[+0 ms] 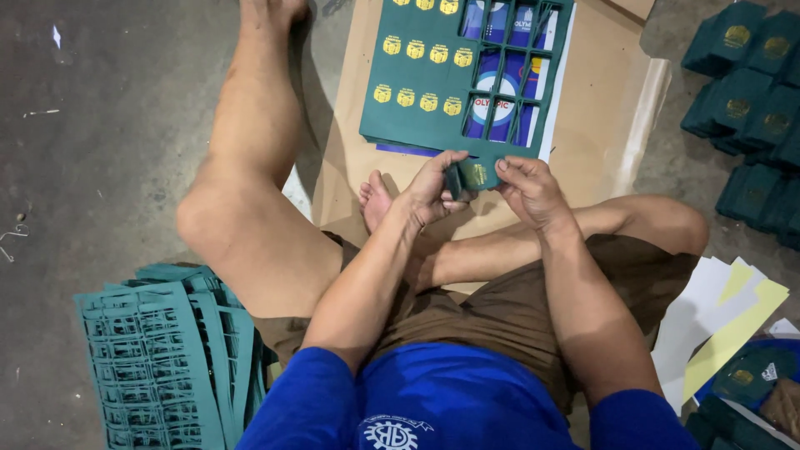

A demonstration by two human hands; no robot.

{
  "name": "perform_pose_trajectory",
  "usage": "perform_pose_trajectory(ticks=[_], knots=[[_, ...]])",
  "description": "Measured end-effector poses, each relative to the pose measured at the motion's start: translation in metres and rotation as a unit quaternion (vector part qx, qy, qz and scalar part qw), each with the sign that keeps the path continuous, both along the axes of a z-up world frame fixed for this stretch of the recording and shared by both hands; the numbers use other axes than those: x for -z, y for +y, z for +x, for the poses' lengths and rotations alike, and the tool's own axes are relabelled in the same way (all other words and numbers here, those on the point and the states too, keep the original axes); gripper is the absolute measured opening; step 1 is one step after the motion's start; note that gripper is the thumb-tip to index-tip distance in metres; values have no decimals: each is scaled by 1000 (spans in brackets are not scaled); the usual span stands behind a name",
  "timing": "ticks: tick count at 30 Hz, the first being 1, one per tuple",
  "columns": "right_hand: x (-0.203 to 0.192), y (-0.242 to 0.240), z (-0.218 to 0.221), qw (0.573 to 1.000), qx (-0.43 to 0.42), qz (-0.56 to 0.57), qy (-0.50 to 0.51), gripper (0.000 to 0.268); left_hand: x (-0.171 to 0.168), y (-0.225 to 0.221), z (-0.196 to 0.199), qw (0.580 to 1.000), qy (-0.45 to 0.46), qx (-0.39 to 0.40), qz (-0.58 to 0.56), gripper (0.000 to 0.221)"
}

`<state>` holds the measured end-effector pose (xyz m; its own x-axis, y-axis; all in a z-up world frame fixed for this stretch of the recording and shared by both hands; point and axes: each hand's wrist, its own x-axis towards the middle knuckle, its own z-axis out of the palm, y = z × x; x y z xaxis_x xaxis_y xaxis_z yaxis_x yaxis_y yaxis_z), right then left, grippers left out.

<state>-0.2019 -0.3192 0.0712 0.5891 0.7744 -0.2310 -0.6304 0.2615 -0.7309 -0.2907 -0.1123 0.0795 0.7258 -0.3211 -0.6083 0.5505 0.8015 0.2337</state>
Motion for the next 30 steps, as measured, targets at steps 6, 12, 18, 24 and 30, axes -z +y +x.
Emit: perform_pose_trajectory(ticks=[6,12,18,24,30], knots=[[-4,-4,3,999,-19,28,32,24,-1,0,-1,997,-49,-5,-54,39],[6,-7,3,997,-35,45,45,26,-7,-1,-1,999,-29,-3,-28,39],[-4,3,2,1000,13,8,-3,34,24,-12,7,983,-113,-114,86,34],[-73,25,-2,986,-39,-47,158,56,-21,-19,-4,757,-208,-141,604,27],[-8,7,2,985,-42,-72,151,31,-53,-28,-11,644,-334,-75,684,28]])
